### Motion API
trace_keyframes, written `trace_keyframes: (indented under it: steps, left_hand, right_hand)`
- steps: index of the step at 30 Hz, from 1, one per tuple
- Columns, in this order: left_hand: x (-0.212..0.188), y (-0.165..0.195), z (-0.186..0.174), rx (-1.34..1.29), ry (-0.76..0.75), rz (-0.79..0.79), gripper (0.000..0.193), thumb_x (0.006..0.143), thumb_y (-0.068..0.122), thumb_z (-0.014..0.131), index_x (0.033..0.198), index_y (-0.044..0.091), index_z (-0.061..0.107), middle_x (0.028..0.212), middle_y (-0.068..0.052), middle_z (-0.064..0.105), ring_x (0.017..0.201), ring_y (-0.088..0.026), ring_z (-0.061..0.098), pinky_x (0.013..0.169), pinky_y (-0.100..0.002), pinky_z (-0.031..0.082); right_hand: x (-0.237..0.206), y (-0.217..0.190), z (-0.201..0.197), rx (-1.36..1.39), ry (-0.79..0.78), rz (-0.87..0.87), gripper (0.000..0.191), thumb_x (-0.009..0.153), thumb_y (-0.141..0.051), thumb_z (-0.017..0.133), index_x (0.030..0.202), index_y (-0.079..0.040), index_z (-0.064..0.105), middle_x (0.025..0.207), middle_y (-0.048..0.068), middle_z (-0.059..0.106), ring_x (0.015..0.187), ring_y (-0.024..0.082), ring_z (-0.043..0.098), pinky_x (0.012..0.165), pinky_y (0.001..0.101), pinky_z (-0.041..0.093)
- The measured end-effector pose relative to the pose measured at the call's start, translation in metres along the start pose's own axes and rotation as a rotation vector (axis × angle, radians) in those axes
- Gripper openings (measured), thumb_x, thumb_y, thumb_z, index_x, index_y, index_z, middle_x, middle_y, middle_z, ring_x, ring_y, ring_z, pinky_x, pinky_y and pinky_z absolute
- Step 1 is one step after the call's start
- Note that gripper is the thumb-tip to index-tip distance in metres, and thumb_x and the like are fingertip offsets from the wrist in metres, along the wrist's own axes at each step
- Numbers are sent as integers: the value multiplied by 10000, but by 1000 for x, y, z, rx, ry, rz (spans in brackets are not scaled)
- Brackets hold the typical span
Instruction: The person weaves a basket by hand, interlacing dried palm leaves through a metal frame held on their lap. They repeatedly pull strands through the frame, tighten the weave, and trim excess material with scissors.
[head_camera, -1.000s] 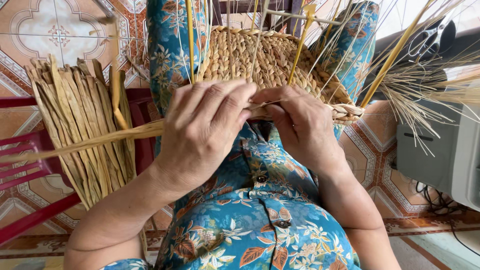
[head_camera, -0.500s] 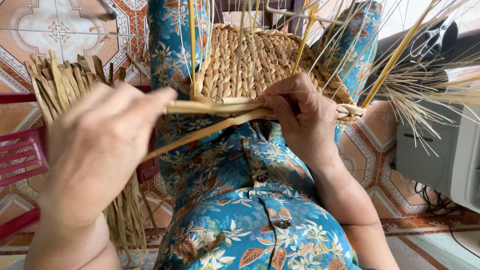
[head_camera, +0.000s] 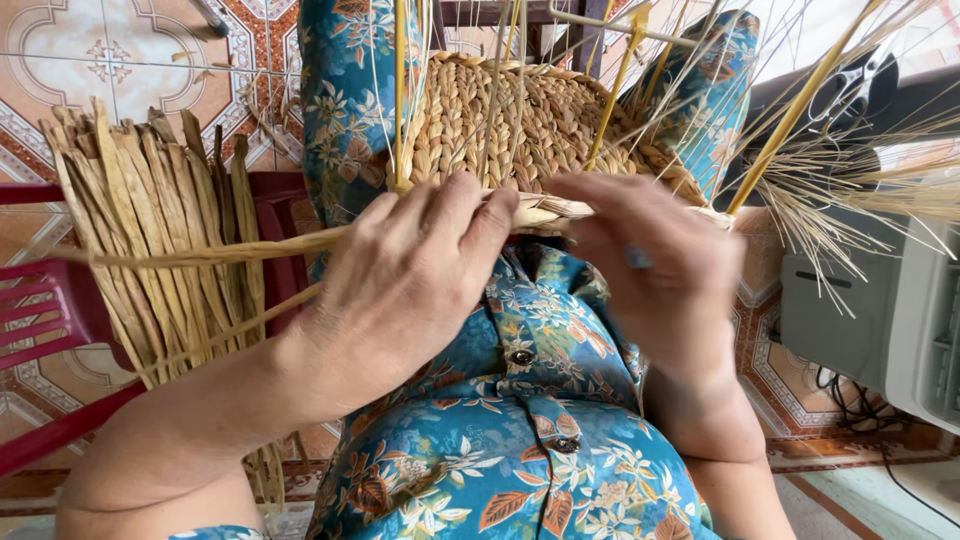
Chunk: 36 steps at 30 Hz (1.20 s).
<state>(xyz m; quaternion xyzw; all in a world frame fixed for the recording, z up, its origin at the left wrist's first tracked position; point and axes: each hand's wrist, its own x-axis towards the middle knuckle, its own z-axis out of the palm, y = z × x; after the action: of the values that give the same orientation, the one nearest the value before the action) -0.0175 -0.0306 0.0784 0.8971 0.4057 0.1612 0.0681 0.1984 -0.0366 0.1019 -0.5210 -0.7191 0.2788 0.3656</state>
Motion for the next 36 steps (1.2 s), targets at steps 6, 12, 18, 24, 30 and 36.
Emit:
trace_keyframes:
  steps: [6, 12, 18, 24, 30, 36]
  left_hand:
    - [-5, -15, -76, 3, 165, 5, 141, 910, 92, 786, 1035, 27, 771, 840, -55, 652, 762, -204, 607, 610, -307, 513]
    - [0, 9, -78, -99, 308, 38, 284, 942, 300, 836, 894, 30, 764, 761, -37, 635, 688, -228, 581, 578, -342, 484]
    - [53, -27, 7, -456, -312, -307, 151, 1051, 170, 587, 949, 91, 664, 656, -60, 668, 483, -149, 622, 409, -275, 494]
    - [33, -43, 30, -564, 190, -110, 200, 1032, 161, 687, 893, 17, 686, 742, -117, 680, 588, -191, 650, 536, -332, 540]
    - [4, -7, 5, -1011, 272, -122, 155, 1014, 123, 609, 1090, 16, 691, 1159, -116, 701, 1035, -194, 739, 911, -276, 622]
    - [-16, -14, 16, -90, 392, -157, 317, 970, 153, 799, 1221, -9, 694, 1113, -107, 685, 1008, -225, 667, 862, -330, 616]
  right_hand:
    - [9, 25, 26, -133, -162, -195, 210, 979, -128, 777, 1166, -53, 717, 971, 78, 727, 809, 181, 724, 685, 318, 571]
    - [4, 36, 32, -111, -92, -154, 130, 1046, -63, 706, 1128, -41, 608, 969, 79, 707, 803, 195, 711, 691, 334, 556]
    - [2, 43, 37, 52, -108, 41, 88, 1058, -47, 664, 1080, -27, 582, 854, 59, 697, 676, 115, 657, 599, 270, 518]
    - [16, 40, 29, 633, -107, 528, 130, 1012, -116, 605, 1085, -16, 642, 858, 32, 675, 674, 77, 622, 577, 224, 506]
    - [13, 28, 42, 10, -156, 99, 128, 1003, -80, 711, 1087, -25, 631, 880, 53, 717, 781, 111, 701, 681, 277, 567]
    - [10, 24, 38, 10, -193, -84, 123, 1018, 31, 649, 1115, -43, 638, 1000, 46, 740, 780, 107, 703, 661, 250, 540]
